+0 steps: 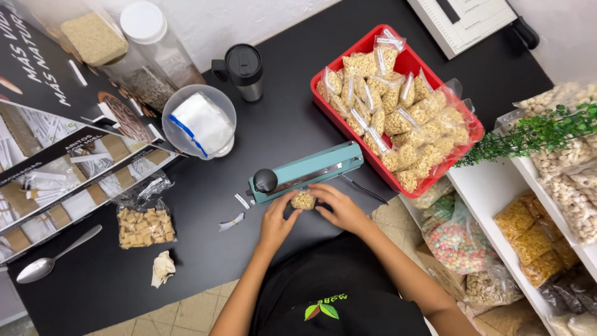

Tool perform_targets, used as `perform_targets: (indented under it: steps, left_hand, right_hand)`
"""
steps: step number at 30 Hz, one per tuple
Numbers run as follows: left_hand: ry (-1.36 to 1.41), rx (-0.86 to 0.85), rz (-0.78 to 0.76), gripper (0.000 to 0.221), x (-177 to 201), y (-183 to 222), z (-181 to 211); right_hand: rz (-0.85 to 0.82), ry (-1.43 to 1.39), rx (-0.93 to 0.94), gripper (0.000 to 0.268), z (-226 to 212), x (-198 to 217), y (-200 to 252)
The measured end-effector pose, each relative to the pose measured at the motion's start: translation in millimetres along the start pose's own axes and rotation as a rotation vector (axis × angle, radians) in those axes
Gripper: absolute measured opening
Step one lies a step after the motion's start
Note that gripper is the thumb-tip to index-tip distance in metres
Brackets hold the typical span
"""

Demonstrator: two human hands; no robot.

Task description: The person places small plastic bags filled with snacks onto a heat-sealing machine, presses the handle to seal them, and then places the sealed bags into a red tray. This process is repeated for multiple bags.

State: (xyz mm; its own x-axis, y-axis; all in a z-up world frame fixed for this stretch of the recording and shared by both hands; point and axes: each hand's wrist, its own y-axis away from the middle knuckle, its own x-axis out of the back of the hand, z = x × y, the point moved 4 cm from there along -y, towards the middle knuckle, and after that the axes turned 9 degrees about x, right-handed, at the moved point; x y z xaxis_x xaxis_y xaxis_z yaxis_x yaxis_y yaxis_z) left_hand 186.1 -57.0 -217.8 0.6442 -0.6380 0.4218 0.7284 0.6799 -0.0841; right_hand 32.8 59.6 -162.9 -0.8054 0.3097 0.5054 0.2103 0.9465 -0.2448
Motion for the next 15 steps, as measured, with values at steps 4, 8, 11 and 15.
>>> perform_targets:
  steps: [4,8,11,15]
  left_hand:
    - [-0.151,-0.164,-0.103,0.052,-3,-11,2]
    - [-0.395,-0.305,-0.188,0.022,5,-21,1]
    - [-0.584,-0.365,-0.229,0.009,10,-20,8]
    - [-0.747,-0.448,-0.159,0.012,25,-24,30]
  right_hand:
    - [-0.201,0.237,0.072,0.036,-1,5,-4]
    - [-0.269,0.628,0.211,0.012,19,1,-10]
    - [-0.249,0.758,0.322,0.022,14,5,-13]
    - [-0.182,0.854,0.386,0.033,-13,20,-22]
